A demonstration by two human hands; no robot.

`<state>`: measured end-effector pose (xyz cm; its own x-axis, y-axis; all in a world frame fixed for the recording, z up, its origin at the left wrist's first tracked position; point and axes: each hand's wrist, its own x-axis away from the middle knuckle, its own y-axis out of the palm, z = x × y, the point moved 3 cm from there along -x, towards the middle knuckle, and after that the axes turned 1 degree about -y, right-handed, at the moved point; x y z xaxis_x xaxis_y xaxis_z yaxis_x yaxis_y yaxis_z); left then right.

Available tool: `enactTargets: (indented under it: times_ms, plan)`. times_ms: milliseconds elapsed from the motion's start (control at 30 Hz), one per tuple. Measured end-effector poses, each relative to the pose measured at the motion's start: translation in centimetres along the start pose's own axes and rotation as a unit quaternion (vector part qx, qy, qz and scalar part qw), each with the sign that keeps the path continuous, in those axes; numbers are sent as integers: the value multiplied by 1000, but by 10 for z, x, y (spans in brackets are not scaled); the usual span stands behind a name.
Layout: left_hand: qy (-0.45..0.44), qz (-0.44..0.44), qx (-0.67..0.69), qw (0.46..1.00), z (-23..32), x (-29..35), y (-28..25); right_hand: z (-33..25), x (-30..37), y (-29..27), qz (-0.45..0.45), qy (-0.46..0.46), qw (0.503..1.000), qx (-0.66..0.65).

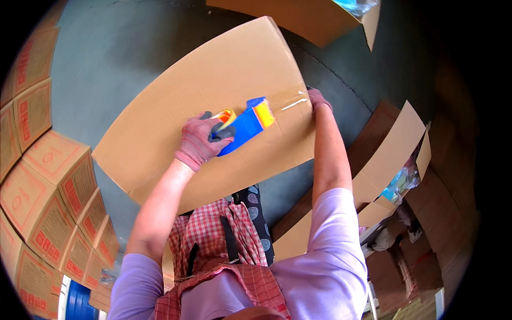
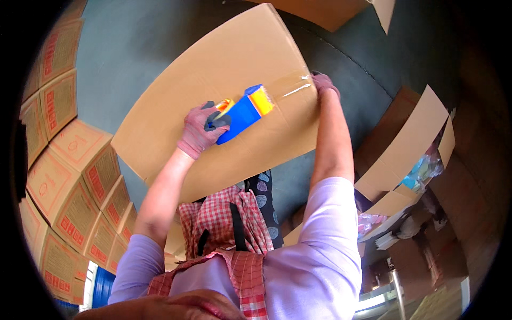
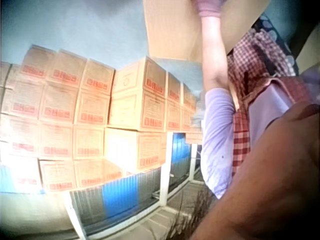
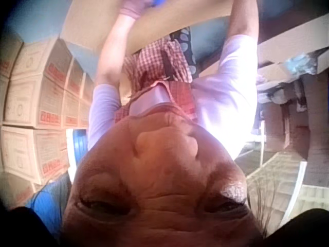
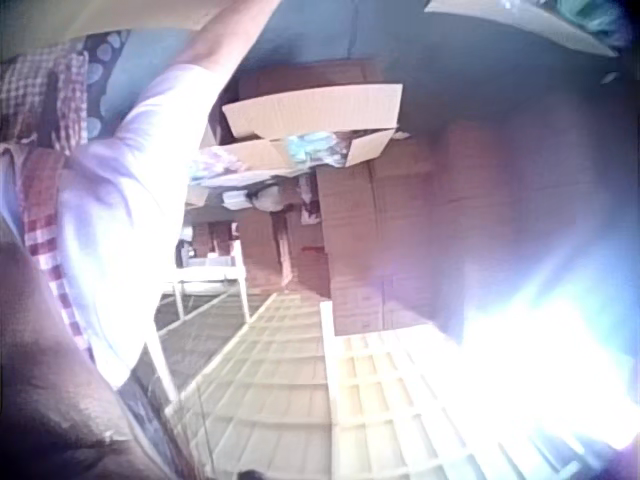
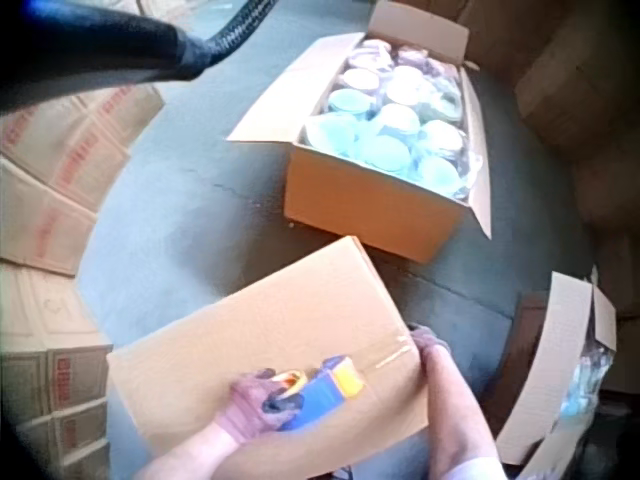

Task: The person packs multiple cardboard boxes filled with colorful plastic containers. They fold the flaps of each box and seal them using a handheld tape dispenser. The sealed boxes are then stacked on top of other boxes in the warehouse.

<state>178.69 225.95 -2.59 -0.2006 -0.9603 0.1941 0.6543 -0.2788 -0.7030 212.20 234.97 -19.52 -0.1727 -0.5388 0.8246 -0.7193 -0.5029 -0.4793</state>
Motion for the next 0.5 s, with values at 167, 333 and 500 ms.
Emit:
enactTargets:
  times_ms: [167,333,500]
  plan:
    - [-60,15,-30,998,-46,96,-55,-20,68,-26,238,16,971,-31]
    - [-67,27,-155,985,-127,279,-163,-13,125,-17,274,-208,876,-340]
    - [-275,-75,-290,914,-161,401,-240,-104,199,86,221,-500,834,-78]
